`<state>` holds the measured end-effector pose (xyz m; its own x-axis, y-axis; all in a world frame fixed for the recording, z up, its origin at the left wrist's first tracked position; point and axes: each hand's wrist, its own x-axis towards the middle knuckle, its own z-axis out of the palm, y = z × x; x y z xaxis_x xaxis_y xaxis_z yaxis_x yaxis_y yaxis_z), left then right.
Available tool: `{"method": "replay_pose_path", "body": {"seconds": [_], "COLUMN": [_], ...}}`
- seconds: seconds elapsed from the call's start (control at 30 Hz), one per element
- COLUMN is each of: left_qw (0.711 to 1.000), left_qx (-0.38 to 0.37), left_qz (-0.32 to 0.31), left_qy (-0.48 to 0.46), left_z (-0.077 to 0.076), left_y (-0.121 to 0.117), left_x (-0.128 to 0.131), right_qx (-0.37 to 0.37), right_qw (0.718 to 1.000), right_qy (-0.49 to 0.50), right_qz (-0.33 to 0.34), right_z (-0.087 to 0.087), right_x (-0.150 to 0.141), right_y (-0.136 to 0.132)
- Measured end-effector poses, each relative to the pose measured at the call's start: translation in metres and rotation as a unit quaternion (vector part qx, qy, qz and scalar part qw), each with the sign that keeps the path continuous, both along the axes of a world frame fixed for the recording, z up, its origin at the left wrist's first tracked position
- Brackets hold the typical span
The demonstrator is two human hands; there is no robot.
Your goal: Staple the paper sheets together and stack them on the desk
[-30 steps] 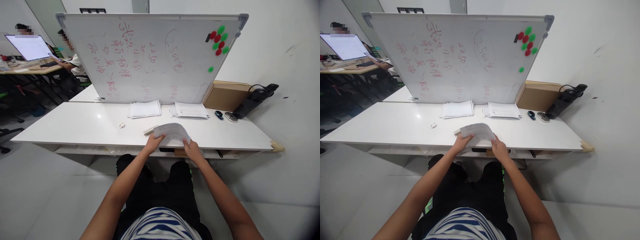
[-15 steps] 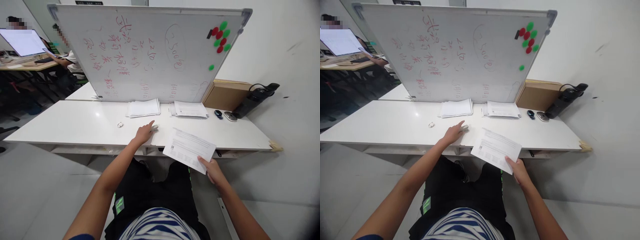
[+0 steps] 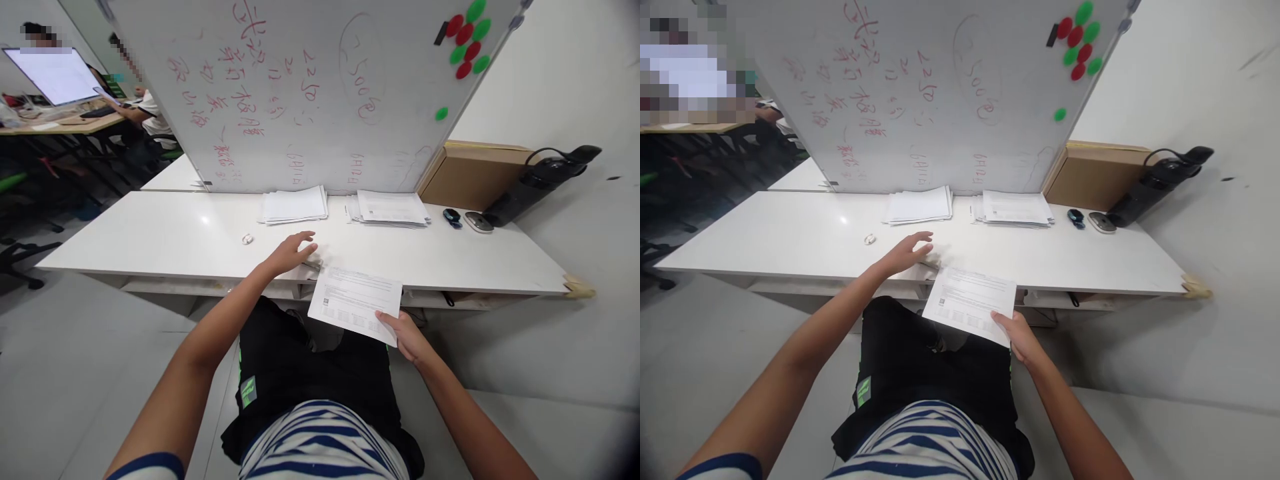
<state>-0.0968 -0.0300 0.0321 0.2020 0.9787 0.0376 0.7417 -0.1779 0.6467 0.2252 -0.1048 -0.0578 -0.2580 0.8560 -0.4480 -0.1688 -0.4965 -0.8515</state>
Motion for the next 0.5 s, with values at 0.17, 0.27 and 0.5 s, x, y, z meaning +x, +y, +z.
{"method": "replay_pose_path", "body": {"seconds": [0.17,0.27,0.5], "left_qw": [0.992,0.988,0.983], "left_qx": [0.052,0.051,0.018], "left_qz": [0.019,0.013,0.028], "left_qy": [0.114,0.146,0.179], "left_z": [-0.013,-0.026,-0.045], "left_y": [0.022,0.034,0.049], "left_x": [0.017,0.026,0.034], "right_qx": [-0.011,-0.003,-0.010], "right_qw": [1.000,1.000,1.000], "right_qy": [0.006,0.010,-0.007], "right_qz": [0.010,0.007,-0.002], "right_z": [-0.001,-0.002,0.001], "right_x": [-0.009,-0.011,-0.014], "right_y": [0.001,-0.002,-0.007]}}
